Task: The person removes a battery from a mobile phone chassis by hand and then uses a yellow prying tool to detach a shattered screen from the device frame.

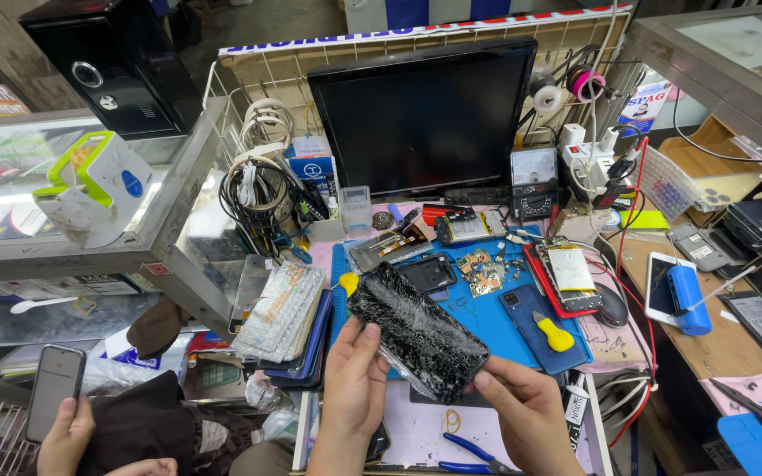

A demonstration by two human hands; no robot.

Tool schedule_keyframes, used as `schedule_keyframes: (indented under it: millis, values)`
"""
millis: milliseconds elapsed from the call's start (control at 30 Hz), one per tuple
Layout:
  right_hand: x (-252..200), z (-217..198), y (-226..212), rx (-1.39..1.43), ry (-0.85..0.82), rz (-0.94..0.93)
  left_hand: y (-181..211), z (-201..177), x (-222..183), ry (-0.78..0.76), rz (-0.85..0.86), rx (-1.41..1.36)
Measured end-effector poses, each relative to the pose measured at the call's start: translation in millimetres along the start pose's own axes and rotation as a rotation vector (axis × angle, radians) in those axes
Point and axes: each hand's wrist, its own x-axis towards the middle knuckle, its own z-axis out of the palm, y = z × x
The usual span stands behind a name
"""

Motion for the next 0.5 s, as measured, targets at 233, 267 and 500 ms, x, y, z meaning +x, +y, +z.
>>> schedule_keyframes:
  millis: [233,267,500]
  values:
    - [-2,1,-5,0.096,-0.026,0.006,4,30,-22,-0.269,0.168,-0.035]
    - [3,2,-6,0.105,-0.027,0.014,5,34,-25,-0.334,0.168,-0.058]
    - [12,-15,-5,0.205,-0.052,0.267,-4,30,-29,-0.562,0.146,0.387]
